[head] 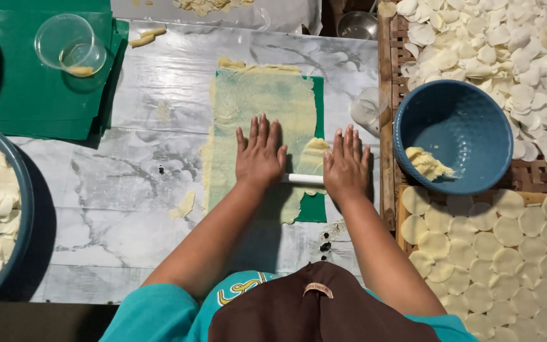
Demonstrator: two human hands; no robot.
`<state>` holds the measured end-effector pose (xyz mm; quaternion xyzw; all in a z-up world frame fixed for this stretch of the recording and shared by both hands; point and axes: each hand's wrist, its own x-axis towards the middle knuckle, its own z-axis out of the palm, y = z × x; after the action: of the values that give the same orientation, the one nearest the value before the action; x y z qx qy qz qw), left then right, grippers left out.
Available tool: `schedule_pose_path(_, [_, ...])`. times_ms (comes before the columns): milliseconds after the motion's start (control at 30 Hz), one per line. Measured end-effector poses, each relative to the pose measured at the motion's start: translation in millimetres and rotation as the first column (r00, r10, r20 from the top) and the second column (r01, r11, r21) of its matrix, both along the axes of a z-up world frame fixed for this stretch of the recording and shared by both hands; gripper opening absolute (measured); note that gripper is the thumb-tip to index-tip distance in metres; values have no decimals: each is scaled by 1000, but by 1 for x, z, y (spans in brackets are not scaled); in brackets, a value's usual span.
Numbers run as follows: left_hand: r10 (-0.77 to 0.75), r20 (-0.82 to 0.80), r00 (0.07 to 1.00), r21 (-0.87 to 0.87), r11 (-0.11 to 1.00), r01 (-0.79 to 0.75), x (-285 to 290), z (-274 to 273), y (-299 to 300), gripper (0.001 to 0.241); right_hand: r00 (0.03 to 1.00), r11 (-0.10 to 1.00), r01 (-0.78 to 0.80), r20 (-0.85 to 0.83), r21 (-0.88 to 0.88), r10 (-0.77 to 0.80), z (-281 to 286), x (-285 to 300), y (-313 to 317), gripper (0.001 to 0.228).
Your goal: Rolling out thin sheets of dough on a green mat using a rolling pin.
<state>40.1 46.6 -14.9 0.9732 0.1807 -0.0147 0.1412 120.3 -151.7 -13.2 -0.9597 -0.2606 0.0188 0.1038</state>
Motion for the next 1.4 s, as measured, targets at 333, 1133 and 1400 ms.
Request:
schedule_pose_path(333, [-119, 105, 987, 76, 991, 111, -74, -9, -24, 63, 971, 994, -100, 224, 46, 87, -17, -78, -39, 63])
schedule_pose_path(1133, [-220, 345, 912, 10, 973, 231, -63, -39, 44, 30, 889, 882, -427, 273, 202, 368, -10, -9, -24, 39])
schedule_pose_path(1400, [35, 178, 983, -11, 999, -33, -20, 30, 34, 70, 997, 997, -80, 3, 5, 80, 28, -6, 26, 60])
